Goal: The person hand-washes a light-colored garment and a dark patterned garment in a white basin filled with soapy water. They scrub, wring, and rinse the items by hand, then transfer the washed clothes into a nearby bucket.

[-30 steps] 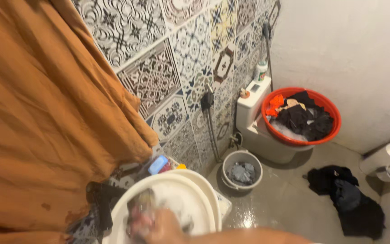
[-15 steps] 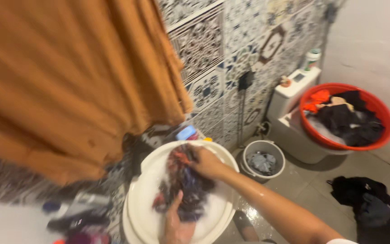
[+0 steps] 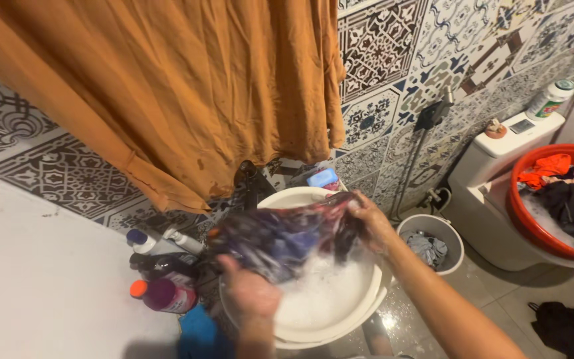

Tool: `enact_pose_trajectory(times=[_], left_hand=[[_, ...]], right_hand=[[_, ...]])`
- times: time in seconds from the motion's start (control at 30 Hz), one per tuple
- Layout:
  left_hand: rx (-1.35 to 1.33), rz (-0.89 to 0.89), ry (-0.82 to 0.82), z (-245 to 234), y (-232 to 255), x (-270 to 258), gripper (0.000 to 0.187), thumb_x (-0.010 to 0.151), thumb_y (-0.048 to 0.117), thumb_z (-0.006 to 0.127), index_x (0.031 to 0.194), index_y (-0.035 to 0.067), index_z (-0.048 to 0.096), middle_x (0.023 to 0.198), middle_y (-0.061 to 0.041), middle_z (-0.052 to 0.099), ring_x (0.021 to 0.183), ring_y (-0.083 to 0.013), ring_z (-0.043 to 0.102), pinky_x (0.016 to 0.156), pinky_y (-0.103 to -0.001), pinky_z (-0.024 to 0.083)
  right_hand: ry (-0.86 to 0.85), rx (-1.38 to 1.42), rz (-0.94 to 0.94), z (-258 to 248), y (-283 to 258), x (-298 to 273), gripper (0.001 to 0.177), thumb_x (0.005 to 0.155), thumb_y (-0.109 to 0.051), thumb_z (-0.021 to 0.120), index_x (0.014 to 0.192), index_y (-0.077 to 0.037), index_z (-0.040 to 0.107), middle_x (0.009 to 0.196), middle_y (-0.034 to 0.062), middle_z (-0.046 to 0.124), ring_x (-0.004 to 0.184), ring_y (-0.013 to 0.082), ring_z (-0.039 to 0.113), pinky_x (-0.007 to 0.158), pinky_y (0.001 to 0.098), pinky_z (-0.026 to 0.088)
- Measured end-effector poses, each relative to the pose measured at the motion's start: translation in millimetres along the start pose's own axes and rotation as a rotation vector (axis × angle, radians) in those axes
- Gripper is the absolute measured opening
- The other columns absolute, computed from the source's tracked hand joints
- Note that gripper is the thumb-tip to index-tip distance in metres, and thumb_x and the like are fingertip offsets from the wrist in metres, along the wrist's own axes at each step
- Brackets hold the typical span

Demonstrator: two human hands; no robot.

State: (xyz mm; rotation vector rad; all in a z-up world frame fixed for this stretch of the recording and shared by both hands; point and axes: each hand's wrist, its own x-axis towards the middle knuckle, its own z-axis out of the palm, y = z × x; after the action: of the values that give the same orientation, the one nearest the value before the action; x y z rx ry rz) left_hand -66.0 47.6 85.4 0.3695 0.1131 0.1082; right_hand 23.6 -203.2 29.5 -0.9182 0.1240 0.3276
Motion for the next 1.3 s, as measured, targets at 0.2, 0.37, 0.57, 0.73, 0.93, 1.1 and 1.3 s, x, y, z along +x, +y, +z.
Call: enact_pose_trajectory(times=[0.2,0.37,0.57,0.73,0.93,1.1,1.3], left_hand=[[0.234,-0.277,0.263,-45,-100,43,0.06,0.086,0.037,0.075,0.132,0.002,0.061,0.128,-0.012,0.064,0.118,-0.0286,0.059,0.099,-0.044,0.049],[0.344,-0.254,0.16,-59,-121,56,0.051,0.088,0.036,0.072,0.127,0.004,0.063,0.122,-0.01,0.065,0.111,-0.0253,0.061,0.094,-0.041,0.051],[0.419,-0.186,0.006,-66,-102,81,0.041,0.091,0.034,0.07,0.121,0.006,0.065,0.114,-0.008,0.066,0.103,-0.0213,0.063,0.087,-0.037,0.053],[0.454,-0.204,0.145,-71,-126,76,0.033,0.093,0.032,0.067,0.115,0.008,0.066,0.108,-0.006,0.067,0.095,-0.018,0.064,0.081,-0.034,0.055],[0.477,-0.2,0.255,-35,-106,70,0.023,0.093,0.03,0.067,0.106,0.011,0.068,0.099,-0.003,0.067,0.084,-0.0142,0.065,0.071,-0.031,0.056],[0.551,-0.547,0.039,14,-52,36,0.019,0.091,0.024,0.074,0.104,0.01,0.069,0.081,-0.005,0.068,0.065,-0.0184,0.065,0.057,-0.034,0.054],[1.584,-0.665,-0.06,-10,-1,26,0.038,0.082,0.013,0.084,0.11,-0.007,0.071,0.087,-0.017,0.074,0.07,-0.0216,0.066,0.063,-0.036,0.054]], right_hand=[[0.076,-0.582,-0.691,51,78,-21,0.022,0.093,-0.025,0.076,0.099,-0.005,0.07,0.108,0.0144,0.075,0.121,0.0294,0.061,0.105,0.0449,0.04],[0.041,-1.046,-0.873,83,31,-9,0.027,0.088,-0.032,0.072,0.088,-0.005,0.072,0.095,0.0185,0.071,0.093,0.0273,0.063,0.082,0.0433,0.051],[0.081,-0.899,-0.738,90,55,-12,0.036,0.092,-0.037,0.064,0.08,-0.004,0.072,0.072,0.0111,0.069,0.069,0.0186,0.065,0.069,0.0418,0.053],[0.53,-0.934,-0.302,71,34,40,0.062,0.102,-0.044,0.067,0.073,0.01,0.065,0.065,0.0175,0.059,0.06,0.0241,0.054,0.06,0.0462,0.047],[0.214,-0.74,-0.502,71,71,20,0.038,0.095,-0.034,0.067,0.077,-0.001,0.071,0.057,0.0047,0.059,0.051,0.0114,0.052,0.047,0.0329,0.044],[0.202,-1.031,-0.169,51,6,78,0.043,0.097,-0.038,0.067,0.079,0.0,0.068,0.063,0.0111,0.066,0.054,0.0192,0.06,0.054,0.035,0.05],[-0.192,-1.255,-0.53,33,-40,32,0.028,0.085,-0.02,0.075,0.108,-0.004,0.071,0.116,0.0127,0.068,0.096,0.0213,0.068,0.085,0.0362,0.055]])
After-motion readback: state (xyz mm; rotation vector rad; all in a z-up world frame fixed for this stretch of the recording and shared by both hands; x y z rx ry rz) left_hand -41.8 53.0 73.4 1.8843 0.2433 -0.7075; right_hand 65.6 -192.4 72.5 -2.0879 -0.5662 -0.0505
